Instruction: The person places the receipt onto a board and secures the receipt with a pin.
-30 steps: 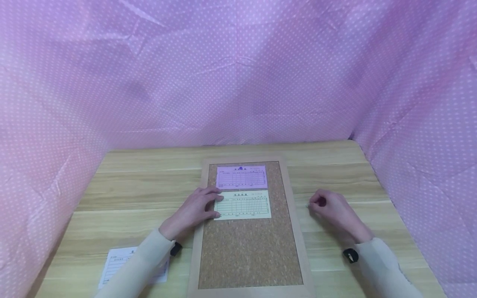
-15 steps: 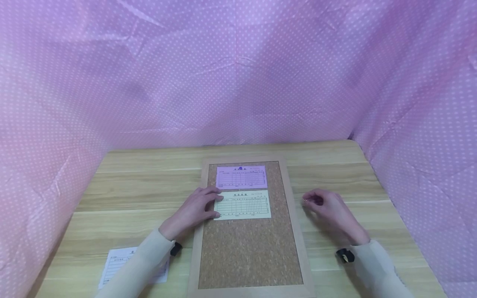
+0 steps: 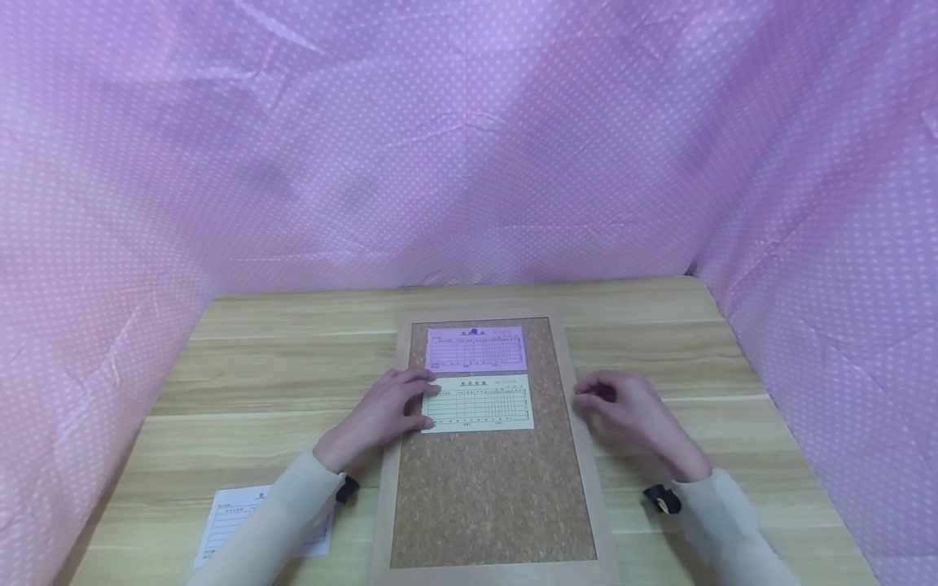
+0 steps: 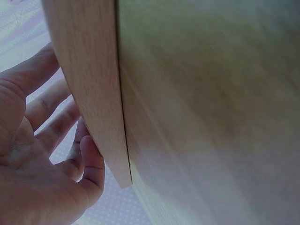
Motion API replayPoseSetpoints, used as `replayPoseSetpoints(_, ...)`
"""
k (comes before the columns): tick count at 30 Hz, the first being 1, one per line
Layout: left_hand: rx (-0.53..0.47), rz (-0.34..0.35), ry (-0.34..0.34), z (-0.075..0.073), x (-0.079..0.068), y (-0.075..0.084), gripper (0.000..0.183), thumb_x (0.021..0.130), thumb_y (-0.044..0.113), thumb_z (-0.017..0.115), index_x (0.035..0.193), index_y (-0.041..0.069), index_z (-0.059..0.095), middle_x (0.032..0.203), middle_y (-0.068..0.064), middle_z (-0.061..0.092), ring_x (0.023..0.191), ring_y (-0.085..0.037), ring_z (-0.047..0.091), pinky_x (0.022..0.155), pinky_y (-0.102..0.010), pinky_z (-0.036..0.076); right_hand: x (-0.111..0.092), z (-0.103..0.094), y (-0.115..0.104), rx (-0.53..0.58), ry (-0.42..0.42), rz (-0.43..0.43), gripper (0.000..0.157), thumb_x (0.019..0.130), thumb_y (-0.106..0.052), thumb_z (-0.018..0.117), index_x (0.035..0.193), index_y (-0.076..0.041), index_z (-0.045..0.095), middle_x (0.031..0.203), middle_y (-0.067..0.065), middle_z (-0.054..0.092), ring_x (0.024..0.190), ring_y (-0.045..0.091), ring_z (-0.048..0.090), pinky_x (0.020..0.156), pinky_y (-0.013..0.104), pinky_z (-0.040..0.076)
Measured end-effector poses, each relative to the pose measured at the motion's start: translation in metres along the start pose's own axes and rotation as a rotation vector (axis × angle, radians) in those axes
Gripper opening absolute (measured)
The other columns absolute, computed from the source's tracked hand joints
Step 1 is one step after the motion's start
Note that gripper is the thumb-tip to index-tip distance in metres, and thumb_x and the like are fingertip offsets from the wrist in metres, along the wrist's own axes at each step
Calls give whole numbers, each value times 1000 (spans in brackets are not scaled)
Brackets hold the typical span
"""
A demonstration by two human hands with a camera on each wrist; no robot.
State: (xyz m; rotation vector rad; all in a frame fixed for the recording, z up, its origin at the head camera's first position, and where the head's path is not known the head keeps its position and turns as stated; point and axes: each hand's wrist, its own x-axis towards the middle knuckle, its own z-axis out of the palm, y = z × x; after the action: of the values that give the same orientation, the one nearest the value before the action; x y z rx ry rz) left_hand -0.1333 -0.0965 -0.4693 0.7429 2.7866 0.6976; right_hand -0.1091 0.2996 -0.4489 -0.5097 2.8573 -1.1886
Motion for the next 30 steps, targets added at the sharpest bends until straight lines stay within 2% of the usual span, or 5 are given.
replayPoseSetpoints(13,-5,2,-4,0,0,-1,53,86,29,86,131,8,70,148,-10,56,127,-34,52,104,-51,43,18,16,-25,97,-85,29,8,92,-6,77,100,-7,76,91,0,75,84,12,68,74,25,57)
replayPoseSetpoints(24,-10,-1,-3,1,0,-1,53,86,30,86,131,9,70,148,-9,57,127,-32,52,104,-51,43,29,29,-36,36,-116,-41,19,91,-7,78,111,-7,79,99,0,77,79,7,64,70,25,55)
replayPoseSetpoints(30,-8,2,-2,0,0,-1,53,85,30,86,131,8,70,148,-10,57,127,-33,52,104,-52,43,34,36,-40,64,-144,-50,13,92,-7,77,105,-7,77,93,-5,73,78,8,63,69,25,55)
